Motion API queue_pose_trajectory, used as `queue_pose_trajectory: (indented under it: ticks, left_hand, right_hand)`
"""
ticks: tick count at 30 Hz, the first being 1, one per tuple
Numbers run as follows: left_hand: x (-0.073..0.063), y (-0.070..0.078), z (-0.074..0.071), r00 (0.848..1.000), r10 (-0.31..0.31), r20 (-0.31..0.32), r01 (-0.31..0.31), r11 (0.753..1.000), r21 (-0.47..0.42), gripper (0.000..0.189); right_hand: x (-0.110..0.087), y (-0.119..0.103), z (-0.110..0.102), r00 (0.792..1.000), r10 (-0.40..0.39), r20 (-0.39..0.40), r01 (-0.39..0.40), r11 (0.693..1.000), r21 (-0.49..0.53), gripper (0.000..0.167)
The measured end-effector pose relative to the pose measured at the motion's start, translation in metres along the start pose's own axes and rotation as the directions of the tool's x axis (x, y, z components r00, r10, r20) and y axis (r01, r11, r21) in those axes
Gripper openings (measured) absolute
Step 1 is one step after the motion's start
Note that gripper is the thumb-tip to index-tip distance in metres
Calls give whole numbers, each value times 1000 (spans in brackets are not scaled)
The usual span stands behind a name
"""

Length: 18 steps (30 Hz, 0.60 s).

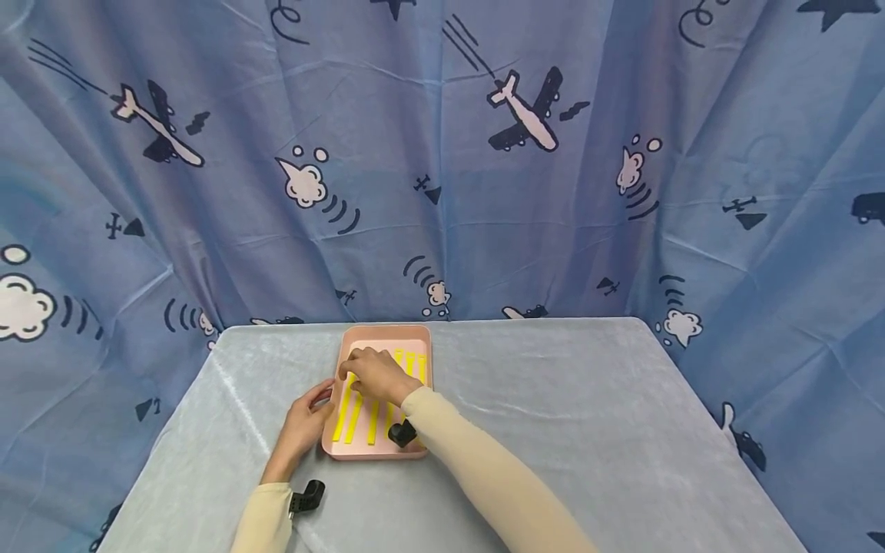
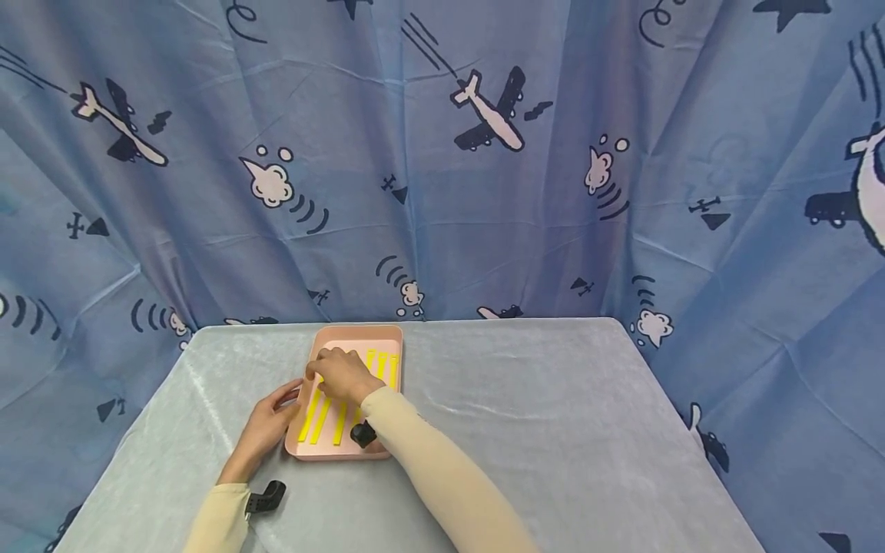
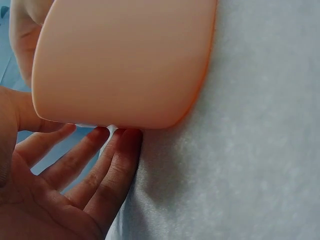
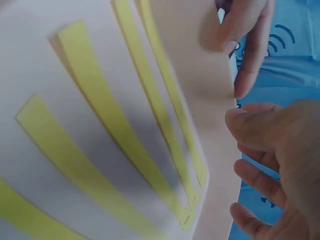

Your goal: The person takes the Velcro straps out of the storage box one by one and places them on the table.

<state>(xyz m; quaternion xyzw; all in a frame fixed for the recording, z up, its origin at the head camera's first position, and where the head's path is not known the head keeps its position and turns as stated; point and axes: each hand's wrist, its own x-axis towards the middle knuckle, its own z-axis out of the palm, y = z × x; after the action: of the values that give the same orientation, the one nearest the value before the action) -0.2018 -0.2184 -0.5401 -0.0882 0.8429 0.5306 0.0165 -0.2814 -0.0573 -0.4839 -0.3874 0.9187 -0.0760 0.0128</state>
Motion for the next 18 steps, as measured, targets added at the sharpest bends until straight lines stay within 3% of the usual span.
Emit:
queue_pose_trajectory:
  ticks: [18]
  left_hand:
    - [-2, -1, 2, 1000, -8, 1, 8, 1000, -5, 48]
  right_hand:
    - [10, 2, 23, 998, 29, 64, -27, 999, -33, 23]
